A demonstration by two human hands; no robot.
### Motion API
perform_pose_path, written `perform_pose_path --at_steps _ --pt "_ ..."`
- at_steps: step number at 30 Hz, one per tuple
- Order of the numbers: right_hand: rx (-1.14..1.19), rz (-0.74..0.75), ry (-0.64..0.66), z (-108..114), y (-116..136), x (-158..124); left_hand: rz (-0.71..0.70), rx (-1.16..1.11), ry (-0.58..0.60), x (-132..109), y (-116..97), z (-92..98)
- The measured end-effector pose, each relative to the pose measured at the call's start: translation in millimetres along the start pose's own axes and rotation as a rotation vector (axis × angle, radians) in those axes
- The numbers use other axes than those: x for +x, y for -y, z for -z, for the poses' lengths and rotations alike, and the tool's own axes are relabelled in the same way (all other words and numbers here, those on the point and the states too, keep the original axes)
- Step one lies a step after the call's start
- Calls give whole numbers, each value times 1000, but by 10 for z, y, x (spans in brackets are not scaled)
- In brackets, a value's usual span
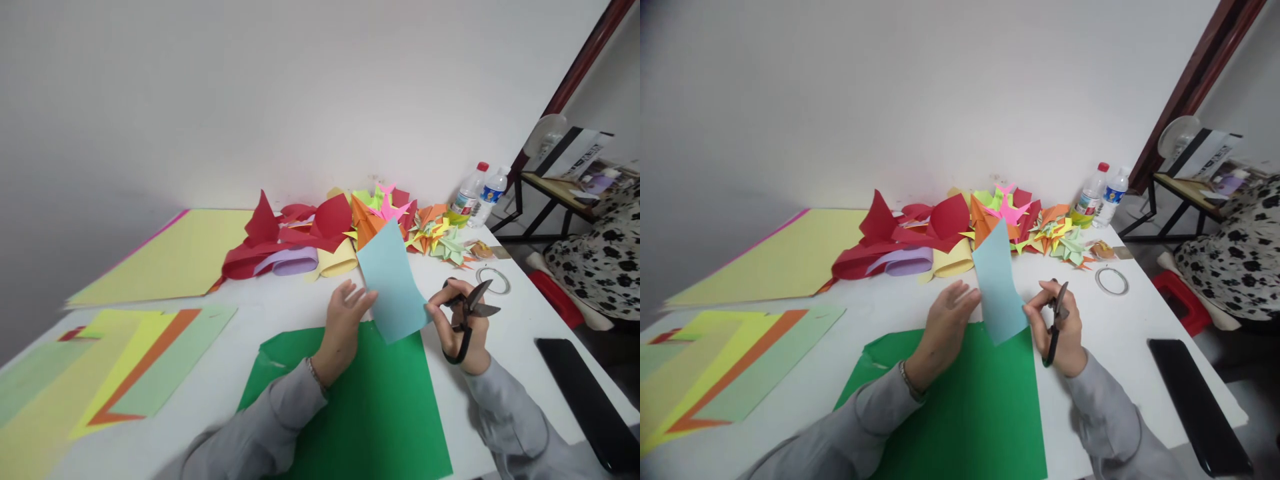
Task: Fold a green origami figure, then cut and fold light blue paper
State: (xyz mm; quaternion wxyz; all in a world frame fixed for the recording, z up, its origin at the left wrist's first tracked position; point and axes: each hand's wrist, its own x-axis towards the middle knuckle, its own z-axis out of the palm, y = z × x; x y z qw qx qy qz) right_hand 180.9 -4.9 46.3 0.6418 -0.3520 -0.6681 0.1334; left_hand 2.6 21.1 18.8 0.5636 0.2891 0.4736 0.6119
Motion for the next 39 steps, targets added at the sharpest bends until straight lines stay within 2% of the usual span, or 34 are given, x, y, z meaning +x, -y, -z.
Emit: perform_pose_path --at_steps 2,4,8,11,15,21,25,28,32,35,39 --pt "27 5 13 -8 24 -13 160 -106 165 -11 7 -22" --pt "44 -5 4 -15 36 -15 235 -168 296 -25 -27 -30" --pt "34 -90 -68 -31 31 9 330 -306 427 -15 -116 49" --pt "18 -204 -134 -60 -2 12 436 -382 341 -39 -148 154" --pt "-24 -291 -163 -130 -70 -59 508 -331 188 -166 -170 227" --pt "-86 -351 -139 -208 -163 -196 363 -292 97 -237 -197 210" --pt "-69 -469 -73 -216 -224 -205 284 -299 57 -243 -135 228" --pt "-44 -538 -110 -221 -254 -193 269 -274 49 -279 -54 226" --pt "-46 -535 -133 -223 -233 -174 210 -226 5 -258 -32 204" --pt "105 -618 -36 -212 -190 -146 177 -222 -42 -143 -125 227" --pt "503 -886 164 -190 -170 -112 143 -249 -178 38 -277 319"
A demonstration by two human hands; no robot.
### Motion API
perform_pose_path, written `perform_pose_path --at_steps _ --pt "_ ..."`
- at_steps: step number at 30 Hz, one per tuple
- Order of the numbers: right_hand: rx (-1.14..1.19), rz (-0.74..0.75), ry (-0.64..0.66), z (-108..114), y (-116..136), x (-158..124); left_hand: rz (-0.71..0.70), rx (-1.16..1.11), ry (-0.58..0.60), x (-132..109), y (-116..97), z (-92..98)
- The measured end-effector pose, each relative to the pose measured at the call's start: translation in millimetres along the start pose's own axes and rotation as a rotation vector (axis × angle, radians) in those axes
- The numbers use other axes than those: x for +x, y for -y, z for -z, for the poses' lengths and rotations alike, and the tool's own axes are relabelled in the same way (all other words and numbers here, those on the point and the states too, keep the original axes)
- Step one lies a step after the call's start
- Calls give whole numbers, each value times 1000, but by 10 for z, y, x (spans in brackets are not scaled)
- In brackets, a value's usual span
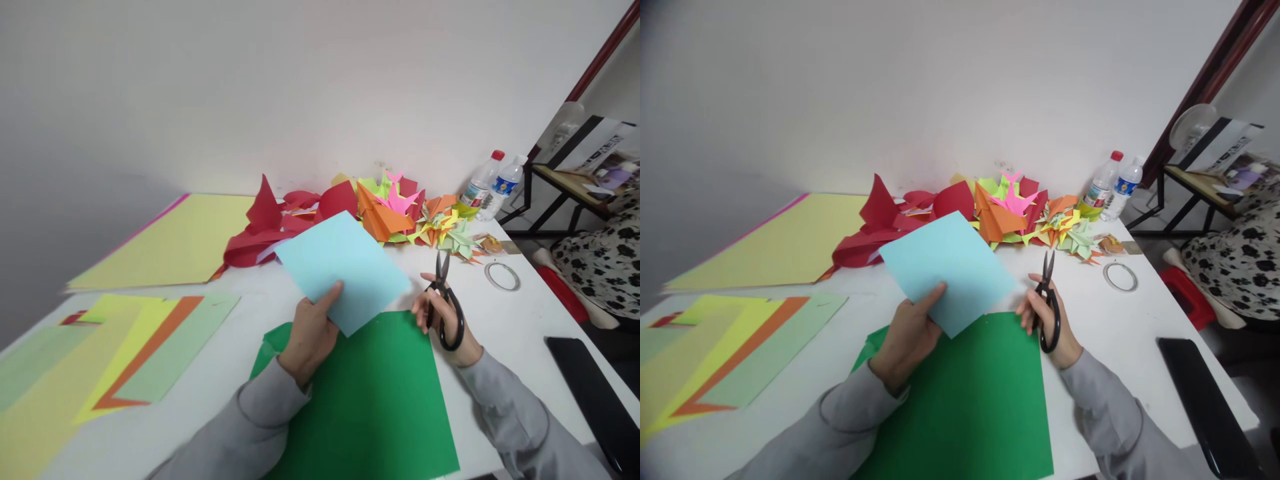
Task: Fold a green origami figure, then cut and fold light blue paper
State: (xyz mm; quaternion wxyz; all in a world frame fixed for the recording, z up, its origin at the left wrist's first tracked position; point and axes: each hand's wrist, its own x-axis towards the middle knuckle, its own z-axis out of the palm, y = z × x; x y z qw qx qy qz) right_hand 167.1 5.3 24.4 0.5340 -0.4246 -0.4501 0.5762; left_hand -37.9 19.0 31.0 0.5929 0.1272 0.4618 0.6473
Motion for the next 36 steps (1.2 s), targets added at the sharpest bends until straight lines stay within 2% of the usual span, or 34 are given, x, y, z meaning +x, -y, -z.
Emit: perform_pose_path --at_steps 6,8,11,16,24,30,33,36 --pt "282 -351 493 42 43 -64 32 -53 -18 109 -126 65" --pt "297 -417 602 46 59 -96 44 -65 -21 115 -143 68" --pt "298 -466 687 28 67 -121 50 -56 -34 109 -151 54" --pt "326 -493 712 -5 48 -105 36 -47 -38 88 -131 34" --pt "359 -459 621 23 117 -73 108 51 138 90 -121 81" --pt "326 -475 647 41 75 -69 267 60 78 64 -125 83" --pt "327 -473 663 58 32 -58 288 70 66 63 -99 86" --pt "376 -449 657 66 17 -47 284 102 110 72 -83 84"
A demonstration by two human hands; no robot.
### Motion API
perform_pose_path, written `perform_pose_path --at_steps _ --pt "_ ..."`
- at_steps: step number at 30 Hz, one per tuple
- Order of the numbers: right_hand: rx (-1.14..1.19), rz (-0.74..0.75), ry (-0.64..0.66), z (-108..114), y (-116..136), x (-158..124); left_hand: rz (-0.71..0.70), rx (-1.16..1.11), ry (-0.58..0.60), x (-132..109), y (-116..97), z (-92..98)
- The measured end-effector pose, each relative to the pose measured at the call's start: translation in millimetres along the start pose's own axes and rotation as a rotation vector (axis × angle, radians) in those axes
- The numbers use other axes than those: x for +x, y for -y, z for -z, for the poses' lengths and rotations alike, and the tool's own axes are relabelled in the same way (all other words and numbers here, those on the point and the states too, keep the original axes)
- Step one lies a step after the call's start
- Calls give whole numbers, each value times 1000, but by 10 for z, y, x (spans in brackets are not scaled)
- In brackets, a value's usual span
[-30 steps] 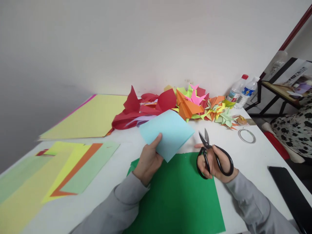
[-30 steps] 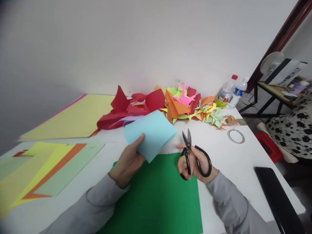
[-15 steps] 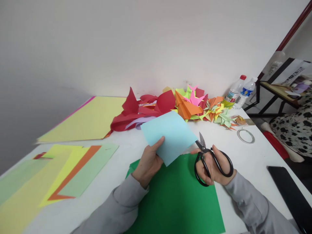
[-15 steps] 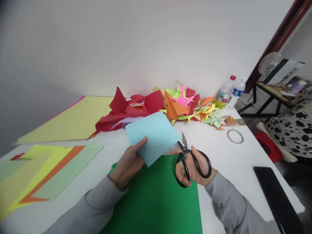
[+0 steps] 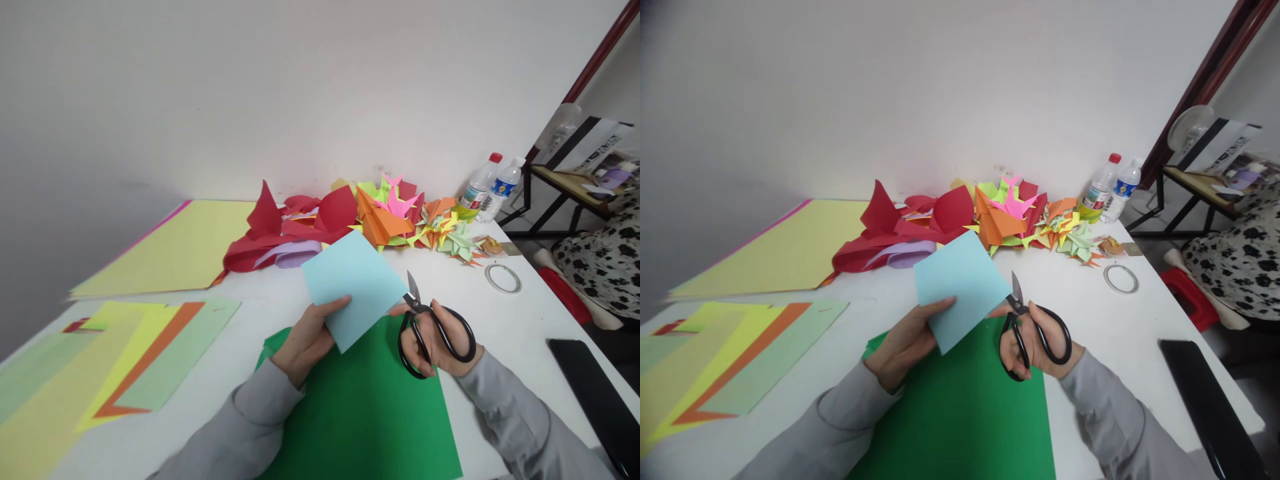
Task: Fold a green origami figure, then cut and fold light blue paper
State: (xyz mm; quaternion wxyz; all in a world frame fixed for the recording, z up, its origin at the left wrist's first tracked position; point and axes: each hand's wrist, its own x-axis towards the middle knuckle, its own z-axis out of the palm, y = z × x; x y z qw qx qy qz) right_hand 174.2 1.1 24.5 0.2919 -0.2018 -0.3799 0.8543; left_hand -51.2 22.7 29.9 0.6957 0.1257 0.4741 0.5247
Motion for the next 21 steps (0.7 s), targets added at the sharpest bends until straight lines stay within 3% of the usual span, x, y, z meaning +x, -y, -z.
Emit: perform_pose_path --at_steps 6,15,21 --pt "31 18 27 -36 49 -11 -98 31 72 22 -36 24" --pt "21 36 90 -16 34 -27 -195 83 37 50 -112 46" --pt "-58 39 39 -35 44 -31 -218 72 54 50 -135 51"
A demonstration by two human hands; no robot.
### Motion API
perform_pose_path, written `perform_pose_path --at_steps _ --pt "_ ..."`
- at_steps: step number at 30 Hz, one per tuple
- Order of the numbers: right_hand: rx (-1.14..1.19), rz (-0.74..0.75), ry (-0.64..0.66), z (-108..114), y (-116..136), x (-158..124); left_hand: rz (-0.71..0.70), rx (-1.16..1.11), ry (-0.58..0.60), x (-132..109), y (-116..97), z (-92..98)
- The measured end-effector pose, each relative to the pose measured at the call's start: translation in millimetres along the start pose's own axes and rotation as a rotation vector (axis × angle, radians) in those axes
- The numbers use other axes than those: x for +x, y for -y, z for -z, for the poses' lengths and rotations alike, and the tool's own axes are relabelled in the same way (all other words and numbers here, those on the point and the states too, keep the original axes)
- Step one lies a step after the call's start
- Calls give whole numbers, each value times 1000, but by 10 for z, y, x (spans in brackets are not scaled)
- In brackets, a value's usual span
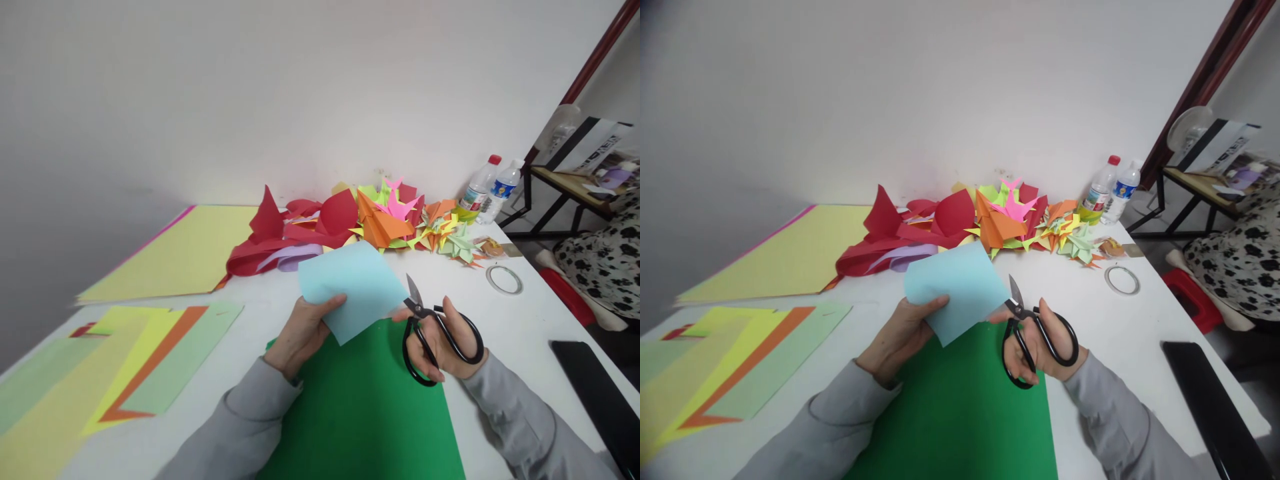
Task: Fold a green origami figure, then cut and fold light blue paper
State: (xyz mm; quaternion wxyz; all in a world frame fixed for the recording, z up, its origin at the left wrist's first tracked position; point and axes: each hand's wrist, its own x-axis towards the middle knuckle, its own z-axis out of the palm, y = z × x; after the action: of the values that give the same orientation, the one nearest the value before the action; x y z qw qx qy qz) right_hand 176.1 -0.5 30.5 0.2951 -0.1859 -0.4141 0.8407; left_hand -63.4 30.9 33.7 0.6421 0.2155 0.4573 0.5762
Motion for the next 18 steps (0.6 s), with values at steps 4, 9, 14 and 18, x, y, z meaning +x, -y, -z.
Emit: perform_pose_path --at_steps 4,9,14,18 --pt "-8 -15 6 7 4 -8 -12 -8 -10 23 -26 22" --pt "35 -3 64 6 18 -34 -42 8 22 63 -47 89" --pt "22 -46 99 5 26 -45 -50 25 66 37 -40 91" --pt "18 -28 147 19 3 -41 -33 46 90 -10 -45 53"
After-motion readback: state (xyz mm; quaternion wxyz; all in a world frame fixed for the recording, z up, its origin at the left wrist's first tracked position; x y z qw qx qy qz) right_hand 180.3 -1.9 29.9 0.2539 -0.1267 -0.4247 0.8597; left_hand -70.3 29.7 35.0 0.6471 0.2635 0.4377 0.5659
